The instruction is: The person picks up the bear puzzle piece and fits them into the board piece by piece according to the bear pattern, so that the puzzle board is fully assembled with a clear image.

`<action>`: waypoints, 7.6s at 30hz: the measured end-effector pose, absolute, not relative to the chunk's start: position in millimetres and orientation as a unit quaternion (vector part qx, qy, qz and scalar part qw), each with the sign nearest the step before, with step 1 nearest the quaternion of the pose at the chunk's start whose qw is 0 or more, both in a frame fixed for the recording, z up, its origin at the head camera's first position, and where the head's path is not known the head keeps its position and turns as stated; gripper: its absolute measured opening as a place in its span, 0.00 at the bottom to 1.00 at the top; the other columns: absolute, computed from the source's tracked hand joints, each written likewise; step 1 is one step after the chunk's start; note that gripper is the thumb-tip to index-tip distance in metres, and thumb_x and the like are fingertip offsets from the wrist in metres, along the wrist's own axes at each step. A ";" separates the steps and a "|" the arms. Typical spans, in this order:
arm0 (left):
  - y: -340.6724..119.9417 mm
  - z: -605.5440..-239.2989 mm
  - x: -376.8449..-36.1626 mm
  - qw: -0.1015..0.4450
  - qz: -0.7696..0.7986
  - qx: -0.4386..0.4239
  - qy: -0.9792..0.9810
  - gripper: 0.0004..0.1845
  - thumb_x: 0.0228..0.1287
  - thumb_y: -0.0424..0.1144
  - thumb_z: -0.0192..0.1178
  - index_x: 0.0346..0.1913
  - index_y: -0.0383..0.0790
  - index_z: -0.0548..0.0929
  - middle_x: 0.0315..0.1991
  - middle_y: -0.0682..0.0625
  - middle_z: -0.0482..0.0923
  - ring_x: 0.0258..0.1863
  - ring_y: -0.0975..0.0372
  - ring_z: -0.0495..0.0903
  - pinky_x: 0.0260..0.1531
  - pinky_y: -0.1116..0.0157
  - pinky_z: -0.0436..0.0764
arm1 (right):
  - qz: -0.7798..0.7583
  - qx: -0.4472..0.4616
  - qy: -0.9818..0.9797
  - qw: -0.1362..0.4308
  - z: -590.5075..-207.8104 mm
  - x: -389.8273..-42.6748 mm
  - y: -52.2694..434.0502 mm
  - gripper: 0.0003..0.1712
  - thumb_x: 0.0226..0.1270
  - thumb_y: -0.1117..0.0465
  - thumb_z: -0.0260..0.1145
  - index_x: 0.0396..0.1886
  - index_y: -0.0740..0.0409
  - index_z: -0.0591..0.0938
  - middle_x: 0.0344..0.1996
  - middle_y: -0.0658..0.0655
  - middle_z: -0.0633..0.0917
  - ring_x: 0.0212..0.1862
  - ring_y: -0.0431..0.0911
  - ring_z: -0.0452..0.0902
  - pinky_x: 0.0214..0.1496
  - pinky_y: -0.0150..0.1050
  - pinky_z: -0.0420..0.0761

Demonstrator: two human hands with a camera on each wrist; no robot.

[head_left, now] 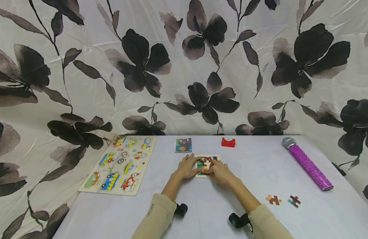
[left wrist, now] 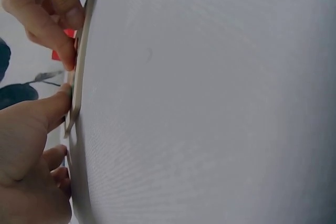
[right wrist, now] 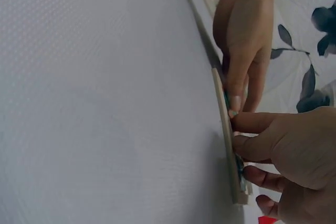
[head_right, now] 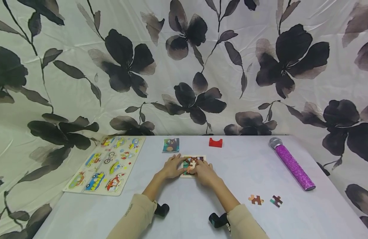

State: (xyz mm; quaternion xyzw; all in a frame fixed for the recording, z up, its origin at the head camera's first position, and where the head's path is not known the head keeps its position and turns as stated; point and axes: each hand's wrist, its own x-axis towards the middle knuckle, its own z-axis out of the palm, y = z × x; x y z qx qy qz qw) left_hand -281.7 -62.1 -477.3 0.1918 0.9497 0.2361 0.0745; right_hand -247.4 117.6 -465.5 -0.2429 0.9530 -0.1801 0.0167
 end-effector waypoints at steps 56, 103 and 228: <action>-32.0 -484.8 -263.3 -0.100 0.144 0.331 0.927 0.08 0.55 0.44 0.61 0.31 0.44 0.85 0.36 0.54 0.77 0.41 0.64 0.72 0.41 0.65 0.72 | -0.306 -0.295 0.900 -0.095 -489.4 -252.1 158.3 0.07 0.52 0.66 0.66 0.30 0.65 0.85 0.34 0.56 0.79 0.38 0.50 0.72 0.42 0.46 0.72; -30.3 -482.0 -262.6 -0.082 0.128 0.342 0.927 0.11 0.56 0.42 0.59 0.42 0.50 0.84 0.37 0.56 0.78 0.40 0.64 0.72 0.40 0.64 0.73 | -0.367 -0.258 0.891 -0.074 -497.9 -257.4 160.4 0.13 0.51 0.63 0.68 0.37 0.65 0.84 0.37 0.58 0.72 0.36 0.45 0.67 0.35 0.36 0.69; -29.6 -476.0 -235.0 -0.030 0.091 0.337 0.937 0.19 0.56 0.48 0.59 0.46 0.40 0.80 0.51 0.45 0.71 0.52 0.57 0.68 0.52 0.63 0.70 | -0.413 -0.202 0.887 -0.051 -495.9 -251.0 162.4 0.14 0.51 0.63 0.68 0.37 0.66 0.83 0.41 0.59 0.74 0.39 0.48 0.73 0.40 0.43 0.73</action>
